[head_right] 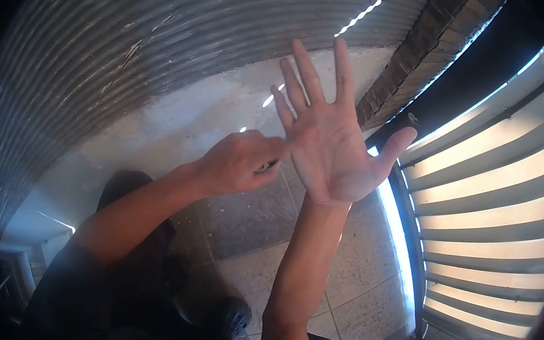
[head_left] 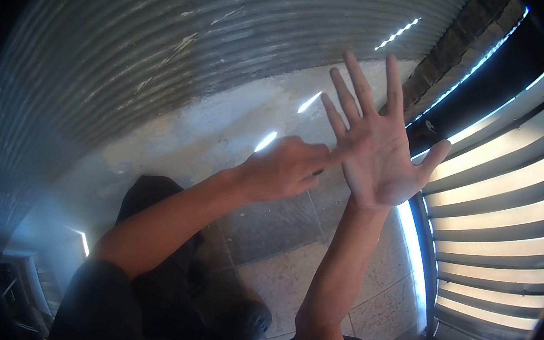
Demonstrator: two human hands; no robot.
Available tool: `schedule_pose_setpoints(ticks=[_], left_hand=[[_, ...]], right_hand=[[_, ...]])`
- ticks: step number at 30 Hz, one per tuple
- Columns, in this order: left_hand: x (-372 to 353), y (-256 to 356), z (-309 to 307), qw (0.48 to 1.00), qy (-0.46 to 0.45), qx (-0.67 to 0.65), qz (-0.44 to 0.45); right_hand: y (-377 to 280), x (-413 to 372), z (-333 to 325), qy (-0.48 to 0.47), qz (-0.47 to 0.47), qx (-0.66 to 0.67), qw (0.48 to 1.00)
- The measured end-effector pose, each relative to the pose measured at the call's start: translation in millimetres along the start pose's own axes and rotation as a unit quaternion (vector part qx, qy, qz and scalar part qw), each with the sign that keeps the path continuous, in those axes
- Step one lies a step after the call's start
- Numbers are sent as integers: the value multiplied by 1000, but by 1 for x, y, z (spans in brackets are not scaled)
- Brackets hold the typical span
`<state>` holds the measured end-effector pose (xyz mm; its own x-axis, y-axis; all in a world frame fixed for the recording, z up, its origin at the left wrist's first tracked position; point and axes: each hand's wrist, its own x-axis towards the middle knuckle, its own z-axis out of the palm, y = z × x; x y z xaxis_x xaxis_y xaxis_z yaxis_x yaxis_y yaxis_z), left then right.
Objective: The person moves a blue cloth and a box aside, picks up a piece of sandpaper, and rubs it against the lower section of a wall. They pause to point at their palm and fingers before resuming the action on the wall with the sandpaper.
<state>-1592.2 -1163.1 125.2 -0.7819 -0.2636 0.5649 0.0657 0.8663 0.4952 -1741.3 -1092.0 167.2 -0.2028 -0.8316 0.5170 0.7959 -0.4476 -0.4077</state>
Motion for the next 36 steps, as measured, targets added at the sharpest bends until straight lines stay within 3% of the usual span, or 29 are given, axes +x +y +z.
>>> schedule_pose_setpoints(ticks=[2,3,6,8,11,15,17,18,20,24,26,30,32,36], left_hand=[[-3,-4,-3,963,-121,132,200],[-3,-4,-1,963,-120,132,201],[-3,0,2,986,-70,26,150],[3,3,-1,998,10,-25,57],[2,-2,1,999,35,1,31],[1,1,-3,999,2,24,20],[1,2,-4,994,-23,10,104],[1,6,-6,994,-23,10,105],[2,14,-10,998,13,-60,-6],[4,3,-12,999,1,-37,-28],[2,-2,-13,997,-6,-16,77],[0,3,-12,992,22,-50,113],[1,11,-18,995,13,-92,-25],[-2,8,-16,996,-10,-84,-12]], right_hand=[[-4,1,-2,-3,-14,16,1000],[-6,1,-3,-6,-27,33,999],[-11,1,1,-19,-23,20,999],[-9,1,2,-22,-20,6,1000],[-5,0,3,-33,-7,-14,999],[-4,-1,2,-52,16,-26,998],[-6,-1,0,-51,13,-15,998],[-7,-1,0,-50,11,-4,999],[-6,-1,1,-48,8,-17,999],[-4,-1,1,-55,16,-50,997],[-5,-1,1,-48,16,-39,998],[-7,0,-2,-56,16,-51,997],[-4,1,1,-55,17,-47,997],[-1,1,4,-49,21,-44,998]])
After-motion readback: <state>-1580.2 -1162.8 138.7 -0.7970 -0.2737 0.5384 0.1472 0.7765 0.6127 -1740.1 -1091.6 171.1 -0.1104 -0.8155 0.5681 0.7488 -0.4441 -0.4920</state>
